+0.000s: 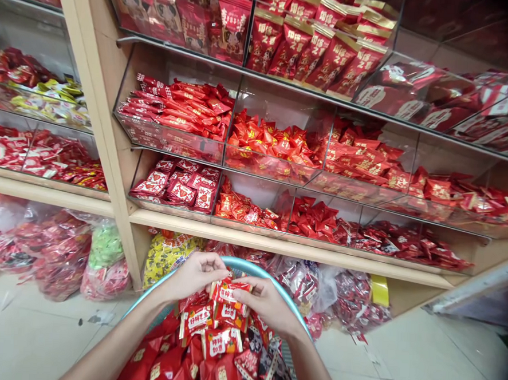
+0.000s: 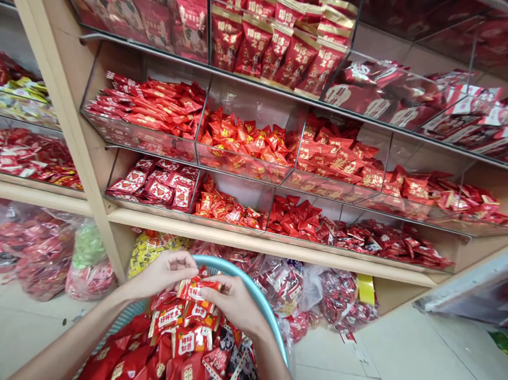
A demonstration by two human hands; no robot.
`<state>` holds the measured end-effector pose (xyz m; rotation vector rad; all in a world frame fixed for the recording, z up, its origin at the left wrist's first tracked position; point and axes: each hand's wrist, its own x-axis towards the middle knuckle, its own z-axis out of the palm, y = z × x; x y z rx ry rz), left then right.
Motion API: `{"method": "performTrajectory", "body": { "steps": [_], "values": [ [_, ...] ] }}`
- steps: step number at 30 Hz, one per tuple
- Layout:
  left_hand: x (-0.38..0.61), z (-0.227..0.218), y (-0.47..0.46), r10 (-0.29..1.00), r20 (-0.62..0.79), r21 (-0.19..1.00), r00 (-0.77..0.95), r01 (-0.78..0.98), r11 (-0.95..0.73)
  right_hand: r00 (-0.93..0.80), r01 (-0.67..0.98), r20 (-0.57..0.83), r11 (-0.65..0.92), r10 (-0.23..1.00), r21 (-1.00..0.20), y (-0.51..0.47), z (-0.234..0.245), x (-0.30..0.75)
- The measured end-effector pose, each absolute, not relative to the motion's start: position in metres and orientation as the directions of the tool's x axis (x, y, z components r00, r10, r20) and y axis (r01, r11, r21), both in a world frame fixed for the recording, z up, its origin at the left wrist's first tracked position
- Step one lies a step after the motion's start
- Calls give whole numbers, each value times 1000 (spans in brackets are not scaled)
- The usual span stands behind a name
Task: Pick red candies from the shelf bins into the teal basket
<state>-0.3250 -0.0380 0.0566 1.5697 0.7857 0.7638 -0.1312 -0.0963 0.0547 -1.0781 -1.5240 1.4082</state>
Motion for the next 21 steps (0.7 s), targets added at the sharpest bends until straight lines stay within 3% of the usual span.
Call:
{"method": "performTrajectory", "body": {
  "steps": [3,6,13,21],
  "values": [
    [-333,54,-36,754,-121,985,646,174,8,-375,76,-55,-29,925,-997,-95,52,-127],
    [-337,53,-35,732,-179,979,657,192,66,-357,87,-134,-110,925,-990,-93,47,-122],
    [-334,50,-36,740,-196,975,644,211,75,-303,257,-323,-250,897,-934,-93,38,-115],
    [-326,50,-41,864,-95,912,494,391,-123,-241,346,-352,-259,904,-902,-92,31,-117]
  ]
}}
